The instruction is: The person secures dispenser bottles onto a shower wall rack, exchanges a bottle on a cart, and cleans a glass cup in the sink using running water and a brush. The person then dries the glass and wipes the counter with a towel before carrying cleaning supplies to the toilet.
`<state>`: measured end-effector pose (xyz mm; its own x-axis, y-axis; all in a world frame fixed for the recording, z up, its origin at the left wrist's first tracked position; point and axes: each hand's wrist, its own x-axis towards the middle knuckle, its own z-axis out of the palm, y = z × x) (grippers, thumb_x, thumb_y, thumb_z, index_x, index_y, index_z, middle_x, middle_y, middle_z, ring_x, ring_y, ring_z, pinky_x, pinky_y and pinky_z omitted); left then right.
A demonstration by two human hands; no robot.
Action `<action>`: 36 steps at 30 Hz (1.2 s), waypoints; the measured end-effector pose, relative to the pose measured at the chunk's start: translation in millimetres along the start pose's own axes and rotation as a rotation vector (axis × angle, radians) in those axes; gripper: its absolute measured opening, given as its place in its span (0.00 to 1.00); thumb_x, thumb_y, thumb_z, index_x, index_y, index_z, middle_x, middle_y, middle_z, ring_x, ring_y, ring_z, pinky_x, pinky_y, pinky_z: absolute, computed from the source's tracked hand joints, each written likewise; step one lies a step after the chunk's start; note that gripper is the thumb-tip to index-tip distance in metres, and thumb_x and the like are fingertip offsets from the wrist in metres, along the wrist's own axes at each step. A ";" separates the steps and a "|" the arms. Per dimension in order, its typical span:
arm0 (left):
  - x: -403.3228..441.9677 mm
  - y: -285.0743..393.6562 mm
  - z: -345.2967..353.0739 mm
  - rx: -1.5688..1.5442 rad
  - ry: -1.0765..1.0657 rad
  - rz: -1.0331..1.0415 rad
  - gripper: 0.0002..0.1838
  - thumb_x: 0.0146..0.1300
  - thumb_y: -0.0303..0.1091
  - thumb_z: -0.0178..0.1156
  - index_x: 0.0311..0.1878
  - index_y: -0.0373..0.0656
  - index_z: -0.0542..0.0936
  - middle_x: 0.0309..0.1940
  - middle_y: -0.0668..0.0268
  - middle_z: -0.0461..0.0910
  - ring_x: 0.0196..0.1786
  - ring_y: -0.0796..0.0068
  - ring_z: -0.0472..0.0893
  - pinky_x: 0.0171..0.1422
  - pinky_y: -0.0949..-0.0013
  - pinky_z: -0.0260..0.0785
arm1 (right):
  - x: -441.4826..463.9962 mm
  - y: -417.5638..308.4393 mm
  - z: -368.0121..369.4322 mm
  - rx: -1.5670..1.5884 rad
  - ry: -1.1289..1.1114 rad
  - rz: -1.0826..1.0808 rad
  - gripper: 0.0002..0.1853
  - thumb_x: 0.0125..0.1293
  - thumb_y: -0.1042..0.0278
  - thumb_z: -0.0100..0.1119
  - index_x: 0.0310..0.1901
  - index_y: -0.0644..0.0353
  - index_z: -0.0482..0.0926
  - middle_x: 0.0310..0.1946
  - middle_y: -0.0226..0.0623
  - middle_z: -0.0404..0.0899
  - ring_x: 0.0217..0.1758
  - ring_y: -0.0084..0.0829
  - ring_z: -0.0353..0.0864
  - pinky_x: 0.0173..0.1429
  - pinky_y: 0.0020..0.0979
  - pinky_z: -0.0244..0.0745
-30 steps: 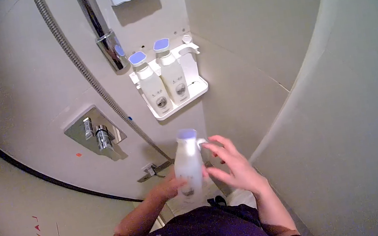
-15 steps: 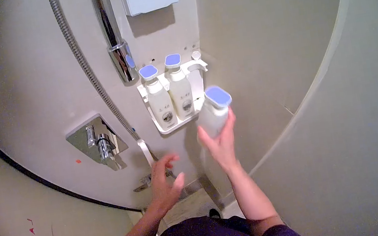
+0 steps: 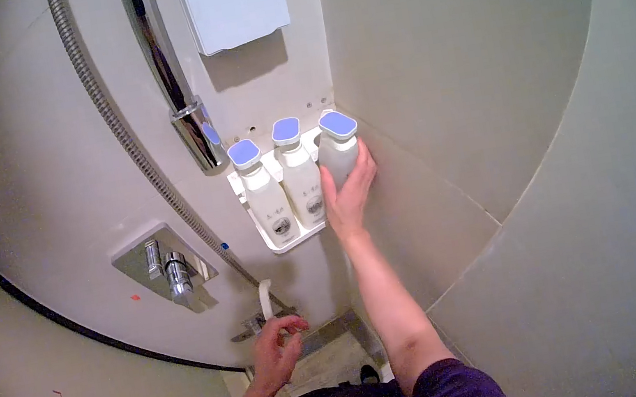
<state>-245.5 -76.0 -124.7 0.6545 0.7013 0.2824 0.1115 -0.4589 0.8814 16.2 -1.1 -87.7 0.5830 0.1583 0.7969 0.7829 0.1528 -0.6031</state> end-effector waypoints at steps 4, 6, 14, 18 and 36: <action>-1.4 -5.9 -2.8 0.018 -0.066 -0.026 0.12 0.55 0.27 0.57 0.44 0.44 0.77 0.36 0.67 0.79 0.36 0.76 0.75 0.39 0.73 0.66 | 4.9 -10.8 -8.9 -0.060 -0.054 -0.030 0.37 0.59 0.70 0.51 0.67 0.70 0.47 0.66 0.55 0.49 0.70 0.52 0.47 0.71 0.45 0.44; 0.5 -7.4 -1.6 0.006 -0.064 -0.037 0.12 0.54 0.27 0.56 0.43 0.47 0.78 0.37 0.71 0.79 0.33 0.80 0.73 0.33 0.76 0.63 | 16.8 -8.1 -25.5 -0.128 -0.078 -0.208 0.37 0.59 0.69 0.50 0.67 0.71 0.47 0.67 0.56 0.46 0.71 0.53 0.44 0.72 0.45 0.42; 15.8 -5.3 -4.0 -0.020 -0.094 -0.084 0.11 0.55 0.28 0.56 0.42 0.46 0.78 0.37 0.69 0.79 0.31 0.78 0.72 0.34 0.75 0.64 | 31.8 -32.0 6.7 -0.240 0.011 -0.311 0.33 0.60 0.53 0.49 0.64 0.64 0.61 0.67 0.41 0.53 0.69 0.52 0.48 0.69 0.51 0.43; 26.1 -9.4 -4.4 -0.014 -0.087 0.029 0.10 0.56 0.29 0.57 0.43 0.45 0.78 0.37 0.68 0.79 0.33 0.75 0.74 0.36 0.73 0.64 | 19.4 -37.4 21.6 -0.381 0.000 -0.256 0.31 0.61 0.51 0.46 0.64 0.57 0.62 0.65 0.29 0.60 0.68 0.49 0.47 0.66 0.53 0.40; 72.2 43.2 -9.8 0.488 -0.164 0.537 0.09 0.48 0.29 0.64 0.35 0.45 0.79 0.25 0.68 0.78 0.29 0.67 0.77 0.33 0.69 0.70 | -26.2 -44.1 -74.2 0.403 -0.167 0.394 0.11 0.61 0.75 0.54 0.45 0.67 0.72 0.34 0.35 0.75 0.33 0.22 0.73 0.35 0.24 0.67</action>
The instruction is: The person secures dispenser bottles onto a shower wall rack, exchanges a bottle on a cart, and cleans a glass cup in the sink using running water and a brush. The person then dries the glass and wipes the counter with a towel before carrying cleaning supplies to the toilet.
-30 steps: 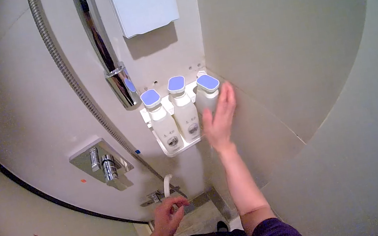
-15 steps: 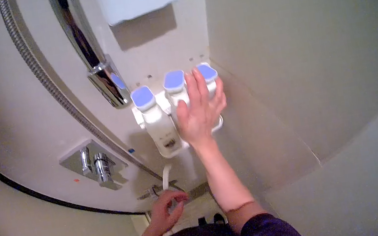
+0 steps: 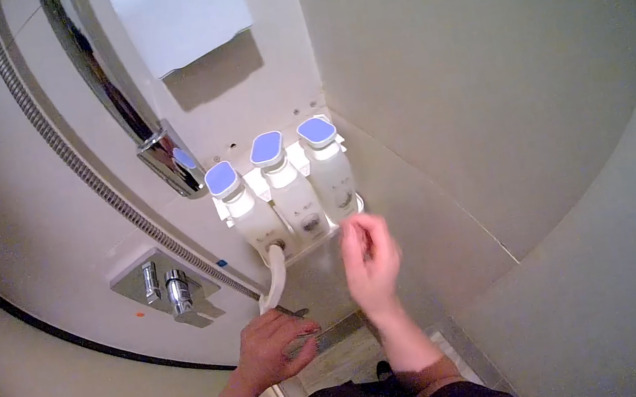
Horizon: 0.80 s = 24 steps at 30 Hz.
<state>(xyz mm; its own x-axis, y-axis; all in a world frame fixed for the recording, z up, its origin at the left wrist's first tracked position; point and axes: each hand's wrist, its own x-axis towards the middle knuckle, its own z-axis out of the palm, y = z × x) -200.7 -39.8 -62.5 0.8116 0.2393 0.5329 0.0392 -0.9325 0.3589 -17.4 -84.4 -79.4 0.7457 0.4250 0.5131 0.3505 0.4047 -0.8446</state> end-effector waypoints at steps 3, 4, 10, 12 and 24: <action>6.2 2.0 5.1 -0.079 -0.003 0.051 0.08 0.49 0.29 0.64 0.34 0.45 0.79 0.24 0.67 0.77 0.28 0.67 0.76 0.31 0.68 0.70 | 57.9 -47.8 -1.9 -0.326 0.035 -0.246 0.08 0.60 0.79 0.55 0.41 0.65 0.76 0.26 0.37 0.74 0.28 0.30 0.76 0.33 0.29 0.71; 7.3 3.2 10.6 -0.114 0.006 0.062 0.08 0.49 0.29 0.64 0.34 0.45 0.79 0.24 0.67 0.77 0.28 0.67 0.75 0.31 0.68 0.69 | 80.5 -58.8 0.0 -0.458 0.021 -0.423 0.09 0.58 0.81 0.54 0.41 0.66 0.77 0.28 0.40 0.75 0.29 0.36 0.78 0.35 0.33 0.73; -5.5 8.6 25.3 -0.162 0.017 0.072 0.07 0.50 0.30 0.63 0.33 0.45 0.79 0.24 0.67 0.76 0.28 0.68 0.75 0.31 0.67 0.69 | 176.0 -91.9 40.4 -1.239 -0.396 -0.433 0.09 0.53 0.78 0.54 0.35 0.64 0.82 0.32 0.51 0.79 0.36 0.48 0.80 0.39 0.40 0.77; -11.0 10.1 24.3 -0.181 0.020 0.060 0.06 0.50 0.30 0.63 0.33 0.45 0.79 0.24 0.67 0.77 0.29 0.67 0.75 0.32 0.67 0.69 | 187.1 -94.2 54.8 -1.330 -0.547 -0.291 0.08 0.53 0.76 0.53 0.34 0.63 0.82 0.34 0.51 0.80 0.39 0.47 0.81 0.41 0.39 0.78; -17.0 8.9 4.0 -0.091 0.178 0.085 0.05 0.47 0.31 0.65 0.28 0.45 0.80 0.20 0.68 0.76 0.25 0.70 0.75 0.30 0.69 0.69 | 119.1 -145.7 11.7 -0.775 -0.287 -0.383 0.07 0.61 0.70 0.50 0.30 0.64 0.71 0.28 0.43 0.77 0.32 0.36 0.80 0.32 0.32 0.74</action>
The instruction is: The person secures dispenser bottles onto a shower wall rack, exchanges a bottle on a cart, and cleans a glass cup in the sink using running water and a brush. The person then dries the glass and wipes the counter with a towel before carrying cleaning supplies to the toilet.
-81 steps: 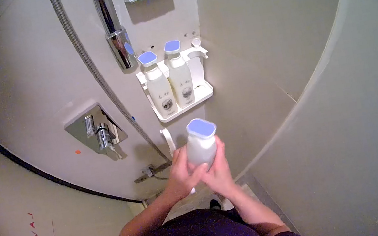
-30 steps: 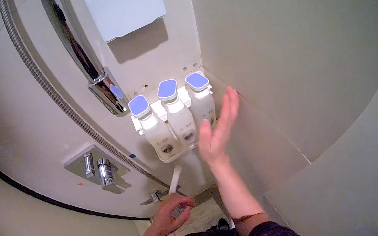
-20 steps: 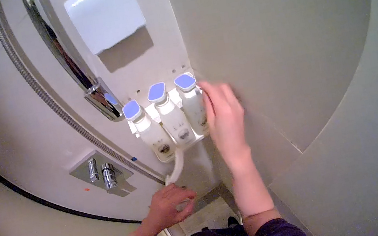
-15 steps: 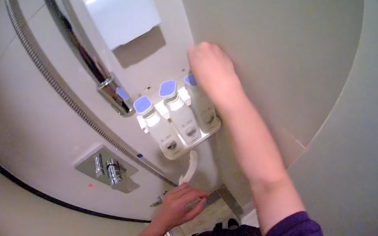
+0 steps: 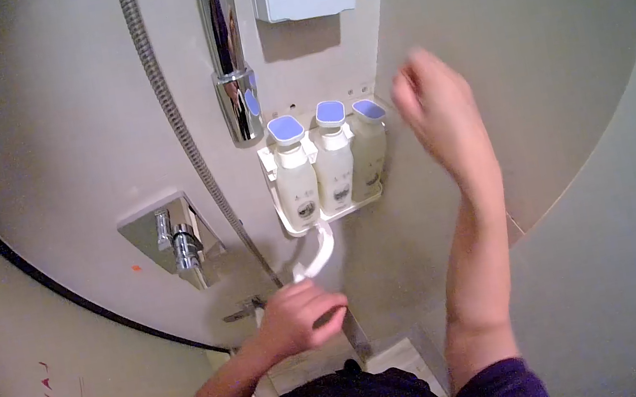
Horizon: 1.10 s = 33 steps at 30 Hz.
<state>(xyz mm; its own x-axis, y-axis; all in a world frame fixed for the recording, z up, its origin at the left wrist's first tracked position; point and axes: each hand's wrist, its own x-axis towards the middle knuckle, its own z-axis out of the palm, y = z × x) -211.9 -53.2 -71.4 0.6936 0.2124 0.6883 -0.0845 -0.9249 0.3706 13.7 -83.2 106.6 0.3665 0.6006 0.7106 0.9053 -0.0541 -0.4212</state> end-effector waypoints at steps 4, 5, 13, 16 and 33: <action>15.3 -4.2 -5.1 0.170 0.032 0.074 0.07 0.47 0.33 0.65 0.28 0.44 0.79 0.20 0.69 0.74 0.25 0.72 0.74 0.29 0.70 0.69 | -132.1 30.8 28.5 1.164 -0.184 0.340 0.07 0.67 0.70 0.43 0.31 0.56 0.68 0.22 0.33 0.73 0.20 0.18 0.68 0.18 0.19 0.59; 18.8 -3.6 -5.6 0.203 -0.005 0.087 0.07 0.47 0.34 0.65 0.29 0.44 0.79 0.20 0.69 0.74 0.26 0.73 0.74 0.29 0.71 0.69 | -161.0 44.4 46.7 1.270 -0.173 0.524 0.07 0.67 0.69 0.42 0.31 0.56 0.68 0.21 0.31 0.70 0.18 0.18 0.65 0.18 0.19 0.56; 44.8 -8.2 32.8 0.438 -0.286 0.340 0.09 0.49 0.39 0.62 0.22 0.48 0.74 0.21 0.73 0.71 0.32 0.75 0.72 0.36 0.71 0.67 | -183.5 18.2 67.4 1.001 -0.183 0.795 0.13 0.72 0.57 0.41 0.34 0.55 0.70 0.18 0.19 0.60 0.18 0.13 0.54 0.22 0.19 0.48; 57.5 -11.4 31.3 0.438 -0.245 0.457 0.08 0.48 0.39 0.62 0.22 0.49 0.74 0.24 0.74 0.71 0.35 0.76 0.72 0.43 0.70 0.66 | -171.9 28.5 69.6 1.110 -0.070 0.816 0.12 0.72 0.58 0.42 0.33 0.55 0.70 0.17 0.19 0.60 0.18 0.12 0.54 0.21 0.20 0.48; 60.2 -48.8 -8.4 -0.651 0.327 -0.745 0.11 0.69 0.39 0.45 0.41 0.40 0.68 0.24 0.71 0.70 0.27 0.83 0.68 0.35 0.78 0.61 | -82.8 62.2 95.9 1.575 0.047 0.801 0.14 0.73 0.61 0.38 0.27 0.54 0.62 0.15 0.20 0.52 0.15 0.14 0.48 0.18 0.21 0.45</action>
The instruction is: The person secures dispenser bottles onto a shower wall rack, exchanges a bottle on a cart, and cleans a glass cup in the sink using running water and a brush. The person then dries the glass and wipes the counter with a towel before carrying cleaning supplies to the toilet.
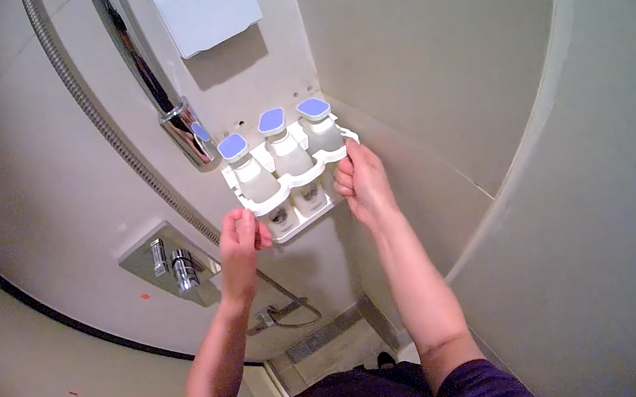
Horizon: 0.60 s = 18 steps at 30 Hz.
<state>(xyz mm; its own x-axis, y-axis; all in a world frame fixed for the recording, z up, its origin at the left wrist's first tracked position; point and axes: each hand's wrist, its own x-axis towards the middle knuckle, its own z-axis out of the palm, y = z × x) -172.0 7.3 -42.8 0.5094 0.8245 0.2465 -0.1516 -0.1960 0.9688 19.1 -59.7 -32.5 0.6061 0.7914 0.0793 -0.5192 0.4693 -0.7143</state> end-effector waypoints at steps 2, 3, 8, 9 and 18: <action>3.9 1.8 0.9 -0.052 -0.021 -0.038 0.11 0.68 0.39 0.50 0.40 0.39 0.68 0.23 0.72 0.70 0.26 0.84 0.67 0.34 0.80 0.60 | 1.8 2.2 -0.5 -0.023 0.001 -0.021 0.15 0.73 0.60 0.37 0.28 0.54 0.62 0.15 0.20 0.52 0.15 0.13 0.48 0.18 0.21 0.45; 6.0 1.6 1.5 -0.092 -0.024 -0.074 0.11 0.68 0.39 0.49 0.39 0.40 0.68 0.23 0.72 0.70 0.26 0.85 0.67 0.33 0.80 0.60 | 0.0 3.2 0.2 -0.031 0.006 -0.037 0.14 0.73 0.60 0.38 0.29 0.54 0.63 0.15 0.20 0.53 0.15 0.13 0.48 0.18 0.20 0.45; 9.1 -1.0 3.7 -0.175 -0.025 -0.136 0.13 0.68 0.42 0.47 0.34 0.43 0.70 0.18 0.74 0.67 0.23 0.86 0.63 0.29 0.80 0.55 | -1.4 4.0 -0.8 -0.018 -0.077 -0.019 0.11 0.73 0.59 0.39 0.33 0.54 0.64 0.17 0.20 0.54 0.15 0.14 0.48 0.18 0.19 0.45; 11.2 -2.3 3.4 -0.201 -0.042 -0.145 0.13 0.68 0.43 0.47 0.34 0.43 0.70 0.17 0.74 0.66 0.22 0.86 0.62 0.28 0.79 0.54 | -0.2 2.3 -1.9 -0.007 -0.103 0.006 0.11 0.73 0.59 0.39 0.33 0.54 0.65 0.17 0.20 0.53 0.15 0.14 0.48 0.18 0.19 0.45; 19.4 7.2 -3.9 -0.234 -0.074 -0.268 0.15 0.68 0.44 0.46 0.29 0.44 0.69 0.12 0.74 0.61 0.15 0.84 0.57 0.20 0.76 0.48 | -7.4 11.3 -0.3 0.128 -0.028 -0.014 0.12 0.73 0.59 0.38 0.32 0.53 0.61 0.15 0.20 0.53 0.14 0.13 0.47 0.18 0.19 0.44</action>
<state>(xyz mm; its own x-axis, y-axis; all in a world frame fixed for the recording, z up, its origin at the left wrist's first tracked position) -166.5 24.0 -31.2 0.6157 0.7880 -0.0061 -0.1899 0.1558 0.9694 8.9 -60.4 -41.3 0.5979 0.7941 0.1090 -0.5843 0.5249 -0.6189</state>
